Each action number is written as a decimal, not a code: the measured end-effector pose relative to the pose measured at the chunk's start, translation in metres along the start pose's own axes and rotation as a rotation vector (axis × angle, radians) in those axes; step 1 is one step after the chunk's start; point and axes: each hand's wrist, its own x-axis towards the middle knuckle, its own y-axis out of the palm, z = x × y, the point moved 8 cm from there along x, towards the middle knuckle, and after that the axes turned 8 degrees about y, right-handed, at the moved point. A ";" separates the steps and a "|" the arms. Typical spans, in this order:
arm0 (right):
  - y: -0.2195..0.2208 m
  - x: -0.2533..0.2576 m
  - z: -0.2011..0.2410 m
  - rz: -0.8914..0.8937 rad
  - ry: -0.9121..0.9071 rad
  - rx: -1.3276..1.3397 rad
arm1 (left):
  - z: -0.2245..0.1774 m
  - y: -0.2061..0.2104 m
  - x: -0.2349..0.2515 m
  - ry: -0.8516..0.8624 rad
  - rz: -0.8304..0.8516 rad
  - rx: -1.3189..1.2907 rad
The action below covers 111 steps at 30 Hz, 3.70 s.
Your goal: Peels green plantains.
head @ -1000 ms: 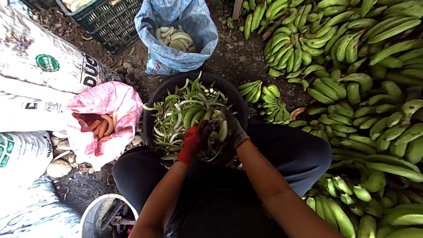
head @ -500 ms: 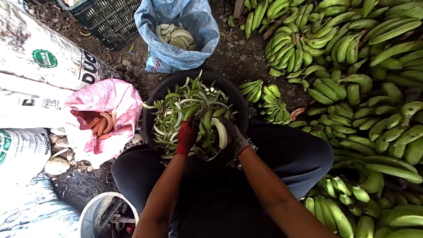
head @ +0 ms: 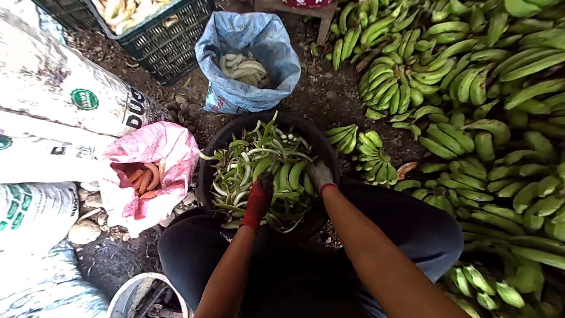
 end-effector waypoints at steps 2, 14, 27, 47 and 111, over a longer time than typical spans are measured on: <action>0.030 0.005 -0.020 0.034 0.084 -0.137 | 0.004 0.007 0.000 -0.008 0.017 -0.058; -0.028 -0.008 -0.023 0.266 -0.017 1.068 | 0.001 0.010 0.000 0.084 0.035 -0.097; -0.009 -0.083 0.008 0.532 -0.108 1.066 | -0.042 0.030 -0.032 0.287 0.247 0.244; 0.059 -0.117 -0.008 0.695 -0.077 0.941 | -0.015 -0.024 -0.005 0.094 -0.154 0.454; 0.028 -0.085 0.006 0.575 -0.048 1.126 | -0.049 0.029 -0.026 0.396 0.131 0.556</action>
